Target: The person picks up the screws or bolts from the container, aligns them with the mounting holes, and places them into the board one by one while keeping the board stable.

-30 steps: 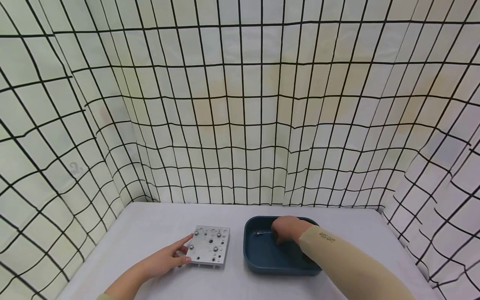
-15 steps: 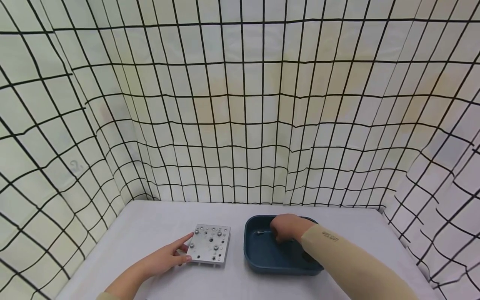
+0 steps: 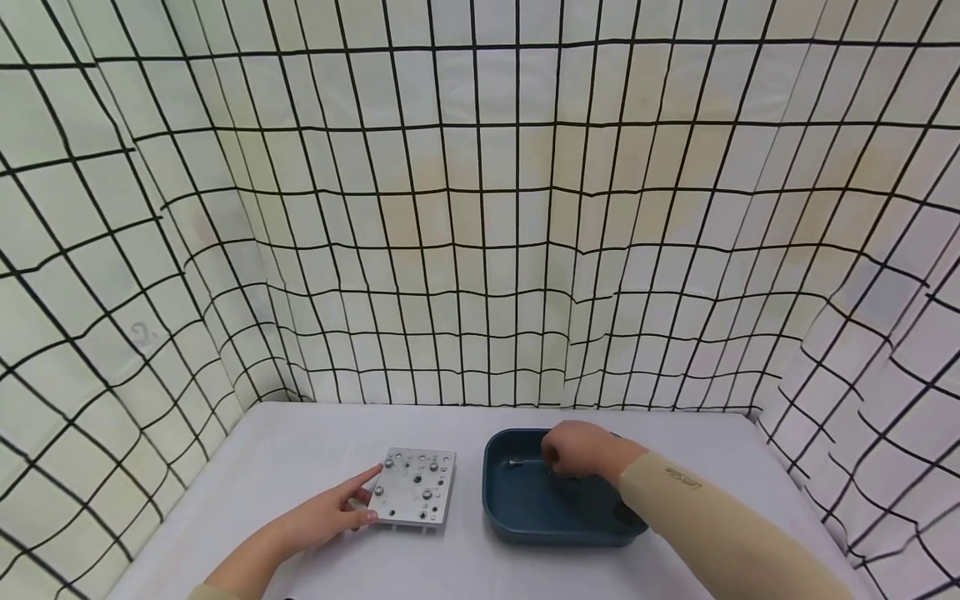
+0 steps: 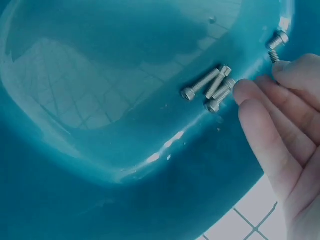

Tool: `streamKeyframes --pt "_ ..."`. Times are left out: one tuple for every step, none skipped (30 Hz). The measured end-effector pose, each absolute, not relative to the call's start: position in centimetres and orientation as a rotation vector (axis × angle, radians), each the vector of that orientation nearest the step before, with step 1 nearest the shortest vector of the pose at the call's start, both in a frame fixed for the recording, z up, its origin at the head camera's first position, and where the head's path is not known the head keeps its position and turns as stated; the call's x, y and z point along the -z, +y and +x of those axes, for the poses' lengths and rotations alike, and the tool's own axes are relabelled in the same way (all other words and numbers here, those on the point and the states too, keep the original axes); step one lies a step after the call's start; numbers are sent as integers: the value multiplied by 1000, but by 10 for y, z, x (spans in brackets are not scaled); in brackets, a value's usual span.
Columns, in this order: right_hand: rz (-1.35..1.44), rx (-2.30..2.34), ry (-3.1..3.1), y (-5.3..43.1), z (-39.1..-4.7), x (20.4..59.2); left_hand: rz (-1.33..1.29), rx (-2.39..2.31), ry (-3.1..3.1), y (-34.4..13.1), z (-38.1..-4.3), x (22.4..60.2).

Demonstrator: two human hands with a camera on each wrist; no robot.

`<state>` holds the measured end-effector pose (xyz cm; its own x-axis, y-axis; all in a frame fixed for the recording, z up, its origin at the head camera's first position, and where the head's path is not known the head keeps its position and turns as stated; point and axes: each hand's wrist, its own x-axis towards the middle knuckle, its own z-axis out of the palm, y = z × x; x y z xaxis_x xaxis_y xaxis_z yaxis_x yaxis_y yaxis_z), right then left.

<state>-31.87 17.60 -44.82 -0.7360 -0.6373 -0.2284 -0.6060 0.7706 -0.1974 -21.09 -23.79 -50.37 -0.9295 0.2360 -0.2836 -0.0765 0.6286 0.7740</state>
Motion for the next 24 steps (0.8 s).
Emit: streamKeyframes --pt "-987 177 2686 178 -319 447 131 -1214 2489 -239 -211 505" --pt "-1001 196 2691 179 -320 446 137 -1221 2482 -240 -212 506" --pt "-1018 219 2692 181 -321 445 141 -1225 2479 -240 -212 506" --pt "-1038 241 2694 182 -322 444 145 -1231 2472 -241 -213 507" --pt "-1047 268 2692 184 -322 442 151 -1236 2468 -241 -213 507" --pt "-1055 287 2691 185 -322 442 154 -1243 2464 -242 -214 508" --pt "-1070 307 2688 186 -322 441 153 -1246 2464 -242 -214 508" --pt "-1072 325 2690 187 -322 441 154 -1247 2464 -241 -214 508" --pt "-1074 340 2689 187 -321 440 153 -1246 2465 -241 -214 508" --pt "-1075 355 2688 187 -321 440 151 -1246 2465 -241 -214 508" --pt "-1073 364 2687 187 -321 440 144 -1245 2467 -241 -214 508" --pt "-1078 372 2685 187 -320 440 136 -1245 2470 -242 -214 508" --pt "-1077 377 2684 187 -320 440 132 -1243 2471 -242 -214 508" --pt "-1077 384 2681 187 -320 439 130 -1242 2472 -242 -214 508" --pt "-1077 390 2677 187 -319 439 124 -1243 2473 -242 -214 509" --pt "-1077 394 2676 186 -319 439 124 -1244 2475 -242 -214 509" --pt "-1077 399 2675 186 -318 438 125 -1243 2478 -242 -214 509" --pt "-1074 410 2675 185 -318 438 131 -1247 2474 -242 -215 509" --pt "-1065 416 2678 185 -317 437 137 -1253 2470 -243 -215 509" --pt "-1059 423 2683 184 -317 437 141 -1259 2464 -243 -215 510" --pt "-1047 430 2688 183 -316 436 144 -1268 2456 -244 -216 510" --pt "-1034 439 2693 181 -316 435 146 -1282 2442 -245 -216 511" --pt "-1030 445 2698 180 -315 433 145 -1295 2430 -245 -216 511" --pt "-1028 450 2703 178 -314 432 141 -1311 2416 -246 -217 511"
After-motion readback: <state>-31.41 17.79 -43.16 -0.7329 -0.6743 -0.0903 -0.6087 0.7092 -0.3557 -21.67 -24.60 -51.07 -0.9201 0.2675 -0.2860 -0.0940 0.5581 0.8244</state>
